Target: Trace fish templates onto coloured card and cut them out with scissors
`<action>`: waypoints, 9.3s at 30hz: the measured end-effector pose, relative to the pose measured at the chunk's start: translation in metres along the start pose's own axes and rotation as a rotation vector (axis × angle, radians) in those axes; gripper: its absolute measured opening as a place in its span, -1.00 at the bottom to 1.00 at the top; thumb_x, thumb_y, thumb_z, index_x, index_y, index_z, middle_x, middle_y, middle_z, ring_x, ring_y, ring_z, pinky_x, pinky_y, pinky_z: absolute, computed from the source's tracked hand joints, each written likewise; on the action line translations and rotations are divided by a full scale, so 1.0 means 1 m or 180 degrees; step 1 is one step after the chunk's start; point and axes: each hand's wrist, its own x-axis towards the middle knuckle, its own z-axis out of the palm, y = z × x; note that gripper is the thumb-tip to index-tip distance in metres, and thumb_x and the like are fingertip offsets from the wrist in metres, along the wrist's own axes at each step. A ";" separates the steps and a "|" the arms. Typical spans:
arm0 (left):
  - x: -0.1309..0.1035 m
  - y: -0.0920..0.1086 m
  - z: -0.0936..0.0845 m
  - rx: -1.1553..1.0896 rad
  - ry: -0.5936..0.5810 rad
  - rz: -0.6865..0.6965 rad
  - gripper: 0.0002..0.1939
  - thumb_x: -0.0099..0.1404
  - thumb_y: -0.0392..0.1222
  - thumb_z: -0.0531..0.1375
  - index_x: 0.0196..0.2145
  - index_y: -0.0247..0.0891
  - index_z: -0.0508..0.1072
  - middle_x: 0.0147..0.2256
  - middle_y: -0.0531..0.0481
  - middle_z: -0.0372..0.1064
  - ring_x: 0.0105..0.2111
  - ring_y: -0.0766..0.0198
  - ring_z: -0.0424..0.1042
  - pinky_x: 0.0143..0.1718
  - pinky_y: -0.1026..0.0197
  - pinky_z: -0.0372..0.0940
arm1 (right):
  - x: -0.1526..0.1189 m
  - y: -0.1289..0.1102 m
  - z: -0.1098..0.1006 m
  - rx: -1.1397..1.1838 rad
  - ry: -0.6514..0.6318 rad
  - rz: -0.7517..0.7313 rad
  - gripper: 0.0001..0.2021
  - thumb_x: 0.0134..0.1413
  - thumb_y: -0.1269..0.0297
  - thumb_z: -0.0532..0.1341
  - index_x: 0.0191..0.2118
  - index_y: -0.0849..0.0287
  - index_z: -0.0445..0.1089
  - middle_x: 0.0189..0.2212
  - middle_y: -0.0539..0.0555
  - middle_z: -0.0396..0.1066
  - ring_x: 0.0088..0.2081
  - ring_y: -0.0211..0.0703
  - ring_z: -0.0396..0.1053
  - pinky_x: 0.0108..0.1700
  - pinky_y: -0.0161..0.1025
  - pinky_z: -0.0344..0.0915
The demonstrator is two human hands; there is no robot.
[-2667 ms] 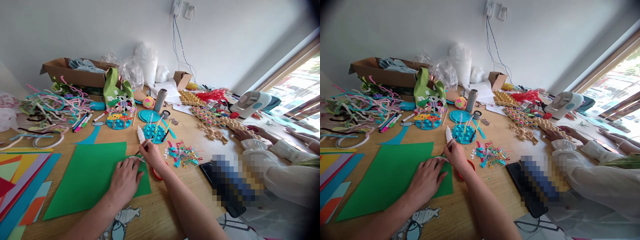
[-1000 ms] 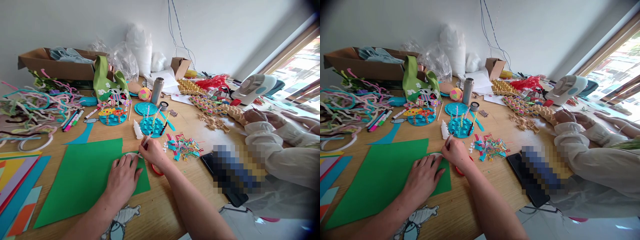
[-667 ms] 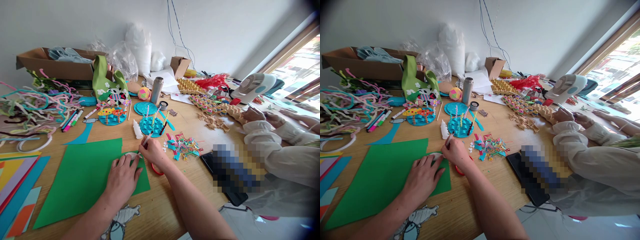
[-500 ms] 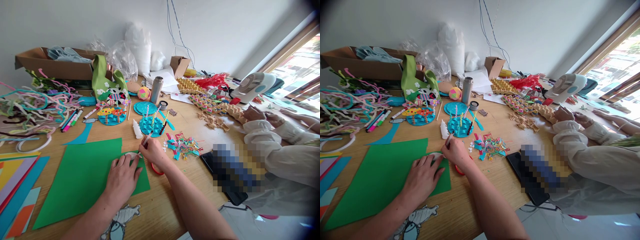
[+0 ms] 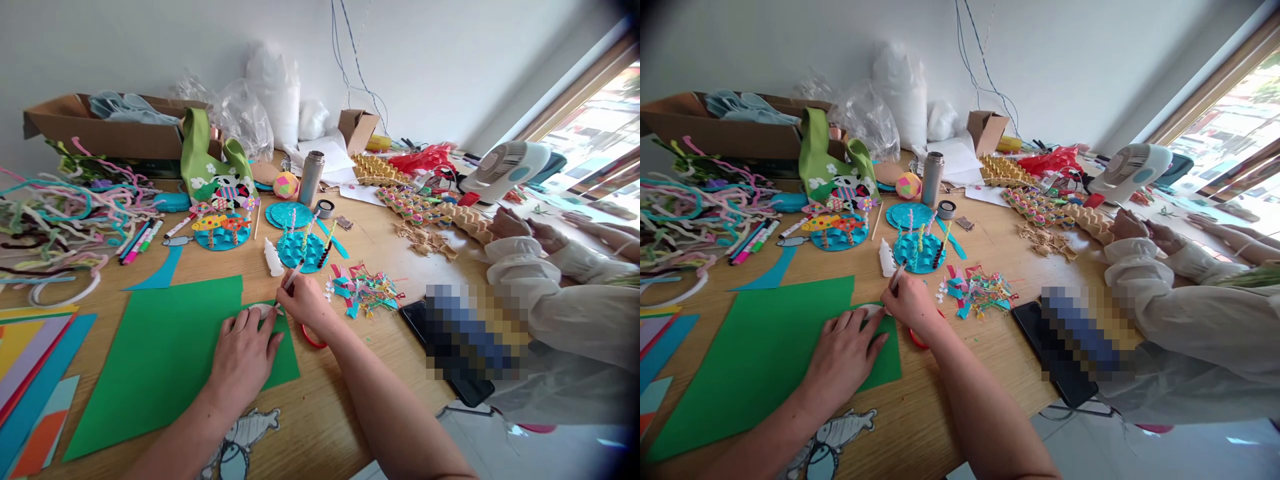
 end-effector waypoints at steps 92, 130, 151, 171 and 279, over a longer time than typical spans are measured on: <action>0.010 0.003 0.005 -0.0136 0.0058 0.0290 -0.65 0.39 -0.13 0.05 0.04 -0.33 0.39 -0.21 -0.16 0.38 -0.18 0.04 0.33 -0.20 0.01 0.24 | 0.004 0.004 -0.005 -0.0376 0.0102 0.0359 -0.92 -0.07 0.38 0.14 -0.50 0.17 0.36 -0.54 0.03 0.44 -0.47 -0.20 0.39 -0.44 -0.35 0.09; 0.010 0.004 0.004 -0.0105 0.0013 0.0290 -0.65 0.39 -0.11 0.05 0.03 -0.32 0.39 -0.20 -0.16 0.39 -0.18 0.05 0.34 -0.19 0.03 0.21 | 0.001 0.000 -0.008 -0.0490 0.0045 0.0335 -0.91 -0.08 0.38 0.14 -0.51 0.17 0.36 -0.55 0.03 0.44 -0.48 -0.19 0.38 -0.46 -0.34 0.04; 0.008 0.000 0.006 -0.0372 0.0151 0.0336 -0.72 0.38 -0.15 0.07 -0.04 -0.32 0.38 -0.17 -0.15 0.39 -0.15 0.04 0.35 -0.15 0.01 0.25 | 0.000 -0.002 -0.007 -0.0616 0.0023 0.0236 -0.90 -0.05 0.38 0.12 -0.50 0.18 0.36 -0.57 0.02 0.41 -0.51 -0.21 0.34 -0.47 -0.32 -0.01; 0.010 0.000 0.006 -0.0234 0.0181 0.0354 -0.74 0.36 -0.15 0.08 -0.08 -0.33 0.40 -0.20 -0.15 0.41 -0.18 0.03 0.35 -0.19 0.00 0.25 | -0.004 -0.005 -0.005 -0.0613 -0.0007 0.0057 -0.93 -0.04 0.39 0.12 -0.46 0.18 0.34 -0.50 0.06 0.47 -0.44 -0.18 0.41 -0.43 -0.34 0.05; 0.009 -0.001 0.000 -0.0246 -0.0079 0.0418 -0.72 0.38 -0.23 0.04 -0.02 -0.34 0.39 -0.15 -0.16 0.40 -0.13 0.02 0.34 -0.15 -0.02 0.29 | -0.022 -0.004 -0.015 -0.0181 -0.0141 0.0200 -0.88 -0.05 0.43 0.18 -0.52 0.17 0.25 -0.60 -0.01 0.37 -0.52 -0.23 0.36 -0.47 -0.37 0.10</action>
